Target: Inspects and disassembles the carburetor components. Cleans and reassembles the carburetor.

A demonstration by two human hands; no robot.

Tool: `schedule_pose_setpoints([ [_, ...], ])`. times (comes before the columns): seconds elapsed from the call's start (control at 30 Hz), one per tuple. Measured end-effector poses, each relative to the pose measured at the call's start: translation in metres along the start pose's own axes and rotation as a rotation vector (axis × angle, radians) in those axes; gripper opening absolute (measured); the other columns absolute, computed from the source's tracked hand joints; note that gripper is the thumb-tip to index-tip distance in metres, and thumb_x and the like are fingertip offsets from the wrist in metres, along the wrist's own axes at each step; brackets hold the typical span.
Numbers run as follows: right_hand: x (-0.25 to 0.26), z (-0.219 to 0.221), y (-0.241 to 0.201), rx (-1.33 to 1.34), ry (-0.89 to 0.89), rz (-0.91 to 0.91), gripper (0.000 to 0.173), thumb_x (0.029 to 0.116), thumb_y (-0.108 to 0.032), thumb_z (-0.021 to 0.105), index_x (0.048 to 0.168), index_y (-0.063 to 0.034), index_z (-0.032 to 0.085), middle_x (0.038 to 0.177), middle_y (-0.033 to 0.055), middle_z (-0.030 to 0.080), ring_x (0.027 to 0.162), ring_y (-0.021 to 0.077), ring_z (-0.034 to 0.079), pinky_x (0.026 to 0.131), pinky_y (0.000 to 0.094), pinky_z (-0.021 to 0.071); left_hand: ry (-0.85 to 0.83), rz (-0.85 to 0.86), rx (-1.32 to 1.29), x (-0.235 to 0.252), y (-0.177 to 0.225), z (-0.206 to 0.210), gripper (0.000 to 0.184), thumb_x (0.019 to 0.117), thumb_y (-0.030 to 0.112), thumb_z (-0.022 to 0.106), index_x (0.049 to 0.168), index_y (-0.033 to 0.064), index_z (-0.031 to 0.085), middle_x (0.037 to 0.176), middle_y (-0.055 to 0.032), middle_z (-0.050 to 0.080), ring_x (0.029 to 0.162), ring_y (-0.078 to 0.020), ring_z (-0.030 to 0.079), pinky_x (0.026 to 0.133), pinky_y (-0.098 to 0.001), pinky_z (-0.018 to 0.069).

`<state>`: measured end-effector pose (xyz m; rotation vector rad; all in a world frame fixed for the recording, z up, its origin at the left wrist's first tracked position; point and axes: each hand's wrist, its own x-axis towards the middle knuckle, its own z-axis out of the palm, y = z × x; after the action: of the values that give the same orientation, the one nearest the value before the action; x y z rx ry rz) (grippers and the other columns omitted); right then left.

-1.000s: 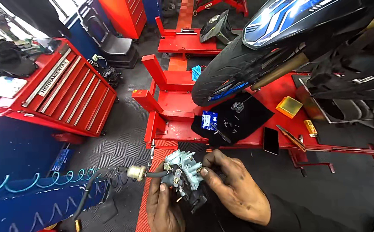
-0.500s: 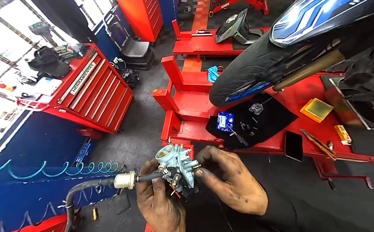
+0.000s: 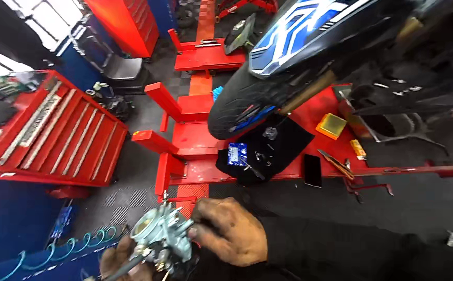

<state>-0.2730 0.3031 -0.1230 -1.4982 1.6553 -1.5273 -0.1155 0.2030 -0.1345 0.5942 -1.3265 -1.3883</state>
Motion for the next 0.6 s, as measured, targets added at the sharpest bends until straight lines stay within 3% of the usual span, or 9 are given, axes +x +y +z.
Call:
schedule_pose_setpoints([
  [0.03, 0.000, -0.001, 0.001, -0.018, -0.001, -0.016, 0.030, 0.1068, -0.026, 0.054, 0.097, -0.0004, 0.066, 0.090, 0.0127, 0.066, 0.083, 0.0221, 0.067, 0.073, 0.0392, 0.0562, 0.030, -0.125, -0.140, -0.004, -0.003, 0.004, 0.030, 0.1072, 0.020, 0.048, 0.136, 0.0126, 0.050, 0.129, 0.0090, 0.062, 0.123, -0.0010, 0.057, 0.104, -0.0207, 0.0482],
  [0.07, 0.000, -0.003, 0.001, -0.055, -0.006, -0.027, 0.030, 0.1071, -0.026, 0.054, 0.098, -0.0009, 0.067, 0.090, 0.0132, 0.066, 0.083, 0.0235, 0.068, 0.072, 0.0403, 0.0564, 0.156, -0.286, -0.290, -0.009, -0.002, 0.017, 0.023, 0.1084, 0.018, 0.044, 0.119, 0.0147, 0.064, 0.109, 0.0077, 0.072, 0.106, -0.0019, 0.068, 0.092, -0.0220, 0.0567],
  [0.1, 0.001, -0.005, 0.002, -0.096, -0.009, -0.034, 0.029, 0.1074, -0.025, 0.053, 0.099, -0.0016, 0.068, 0.090, 0.0131, 0.066, 0.083, 0.0241, 0.068, 0.070, 0.0403, 0.0564, 0.265, -0.426, -0.395, -0.013, 0.002, 0.032, 0.028, 0.1094, 0.017, 0.038, 0.106, 0.0108, 0.065, 0.094, 0.0014, 0.074, 0.092, -0.0080, 0.072, 0.081, -0.0272, 0.0606],
  [0.13, 0.001, -0.007, 0.005, -0.130, -0.008, -0.039, 0.029, 0.1074, -0.025, 0.053, 0.098, -0.0022, 0.068, 0.090, 0.0128, 0.066, 0.081, 0.0241, 0.068, 0.068, 0.0397, 0.0558, 0.329, -0.524, -0.429, -0.016, 0.000, 0.041, 0.033, 0.1099, 0.016, 0.032, 0.101, 0.0077, 0.062, 0.087, -0.0031, 0.073, 0.085, -0.0127, 0.073, 0.076, -0.0308, 0.0623],
  [0.23, -0.005, -0.017, 0.017, -0.175, -0.020, -0.023, 0.030, 0.1078, -0.026, 0.053, 0.094, -0.0039, 0.067, 0.085, 0.0111, 0.064, 0.075, 0.0228, 0.065, 0.063, 0.0384, 0.0530, 0.314, -0.670, -0.500, -0.025, -0.021, 0.038, 0.032, 0.1102, 0.019, 0.030, 0.106, 0.0060, 0.059, 0.092, -0.0089, 0.072, 0.088, -0.0192, 0.074, 0.077, -0.0379, 0.0633],
  [0.33, -0.013, -0.028, 0.030, -0.168, -0.001, -0.019, 0.032, 0.1069, -0.028, 0.056, 0.090, -0.0034, 0.069, 0.083, 0.0099, 0.065, 0.073, 0.0200, 0.066, 0.061, 0.0359, 0.0539, 0.302, -0.793, -0.528, -0.038, -0.038, 0.041, 0.043, 0.1110, 0.036, 0.032, 0.109, 0.0089, 0.066, 0.095, -0.0091, 0.074, 0.089, -0.0185, 0.074, 0.077, -0.0386, 0.0636],
  [0.47, -0.030, -0.043, 0.053, -0.119, 0.017, 0.017, 0.039, 0.1061, -0.034, 0.057, 0.084, -0.0050, 0.070, 0.078, 0.0051, 0.065, 0.070, 0.0137, 0.064, 0.061, 0.0314, 0.0543, 0.425, -0.772, -0.499, -0.043, -0.045, 0.067, 0.043, 0.1112, 0.034, 0.029, 0.106, 0.0073, 0.062, 0.090, -0.0095, 0.073, 0.085, -0.0191, 0.074, 0.073, -0.0391, 0.0644],
  [0.53, -0.050, -0.053, 0.090, -0.190, 0.143, 0.138, 0.046, 0.1083, -0.038, 0.046, 0.086, -0.0068, 0.070, 0.080, 0.0030, 0.066, 0.072, 0.0115, 0.065, 0.063, 0.0317, 0.0574, 0.457, -0.732, -0.515, -0.045, -0.051, 0.068, 0.043, 0.1108, 0.035, 0.030, 0.108, 0.0077, 0.062, 0.094, -0.0108, 0.073, 0.090, -0.0214, 0.074, 0.076, -0.0424, 0.0642],
  [0.6, -0.072, -0.069, 0.154, -0.491, 0.193, 0.393, 0.041, 0.1064, -0.040, 0.050, 0.096, -0.0067, 0.072, 0.093, 0.0085, 0.069, 0.082, 0.0196, 0.069, 0.071, 0.0414, 0.0604, 0.512, -0.695, -0.506, -0.047, -0.051, 0.068, 0.043, 0.1101, 0.035, 0.028, 0.105, 0.0087, 0.062, 0.093, -0.0102, 0.073, 0.090, -0.0215, 0.074, 0.076, -0.0431, 0.0639],
])
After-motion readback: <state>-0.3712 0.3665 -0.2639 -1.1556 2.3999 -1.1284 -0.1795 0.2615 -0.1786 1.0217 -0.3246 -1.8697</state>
